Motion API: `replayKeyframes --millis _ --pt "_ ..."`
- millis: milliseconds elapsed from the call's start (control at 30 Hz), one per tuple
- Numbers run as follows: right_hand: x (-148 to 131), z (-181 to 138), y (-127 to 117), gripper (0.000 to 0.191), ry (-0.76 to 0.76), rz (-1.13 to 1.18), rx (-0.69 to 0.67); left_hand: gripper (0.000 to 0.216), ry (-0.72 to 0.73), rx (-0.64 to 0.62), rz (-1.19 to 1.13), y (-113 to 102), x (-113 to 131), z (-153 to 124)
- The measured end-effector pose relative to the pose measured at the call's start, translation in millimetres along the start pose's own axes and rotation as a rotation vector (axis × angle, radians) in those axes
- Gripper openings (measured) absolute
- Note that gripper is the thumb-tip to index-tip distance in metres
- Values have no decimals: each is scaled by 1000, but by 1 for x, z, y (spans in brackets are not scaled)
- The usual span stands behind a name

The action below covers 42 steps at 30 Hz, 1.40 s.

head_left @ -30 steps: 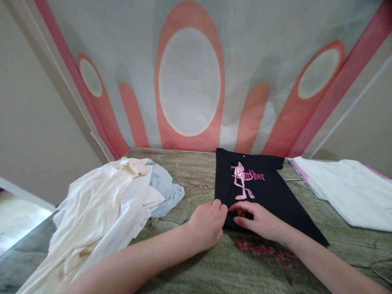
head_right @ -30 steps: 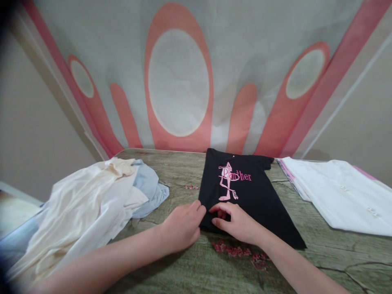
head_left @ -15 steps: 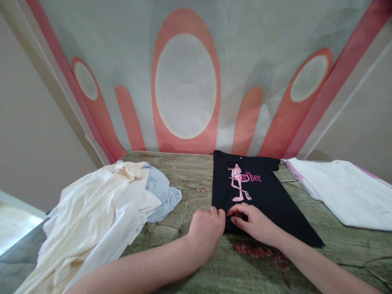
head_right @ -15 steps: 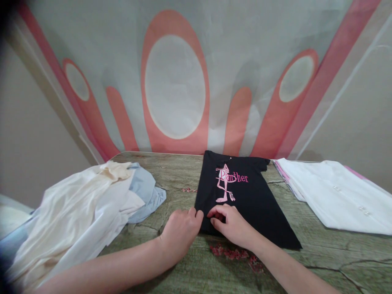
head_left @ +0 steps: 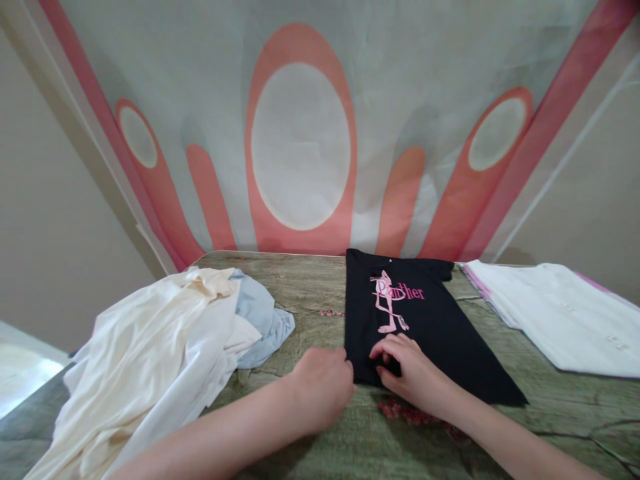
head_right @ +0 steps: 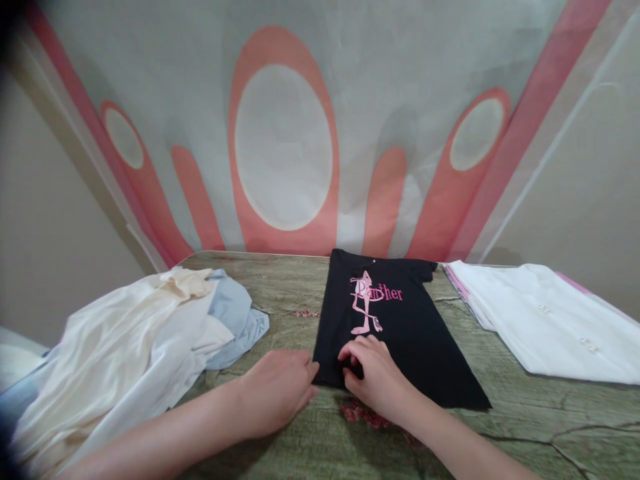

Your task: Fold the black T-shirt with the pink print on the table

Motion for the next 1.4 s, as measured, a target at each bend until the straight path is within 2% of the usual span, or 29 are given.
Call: replayKeyframes --millis 100,167,233,400,600,767,967,1100,1267,1400 --pt "1 -1 -3 23 -27 -3 35 26 -27 164 -49 4 -10 9" --pt "1 -2 -5 25 -45 -8 56 34 -18 294 -79 15 -14 21" --pt "-1 -2 -7 24 -57 -27 64 40 32 350 -91 30 -16 32" --pt "-10 -4 -11 20 -74 -122 32 51 88 295 -137 55 -21 45" --pt "-14 -6 -23 18 -97 -187 -49 60 132 254 -188 54 -23 42" --pt "-11 13 -27 38 -66 -97 -37 62 134 281 -209 55 -22 42" --pt "-18 45 -3 57 -129 -71 -196 58 146 320 -195 53 -20 43" --pt "4 62 -1 64 -52 -198 -244 59 146 304 -190 52 -20 41" --pt "37 82 -24 72 150 -367 -145 60 147 265 -197 53 -21 41" --pt "36 83 -23 72 55 -355 -181 61 150 267 -204 53 -21 40"
Point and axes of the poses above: each hand's wrist, its own z-axis towards the middle knuckle, its own y-axis out of the palm, x = y × z, the point moved 2 cm from there along z, towards the middle knuckle, and after that the axes turned 15 degrees about z, right-handed, at the moved point
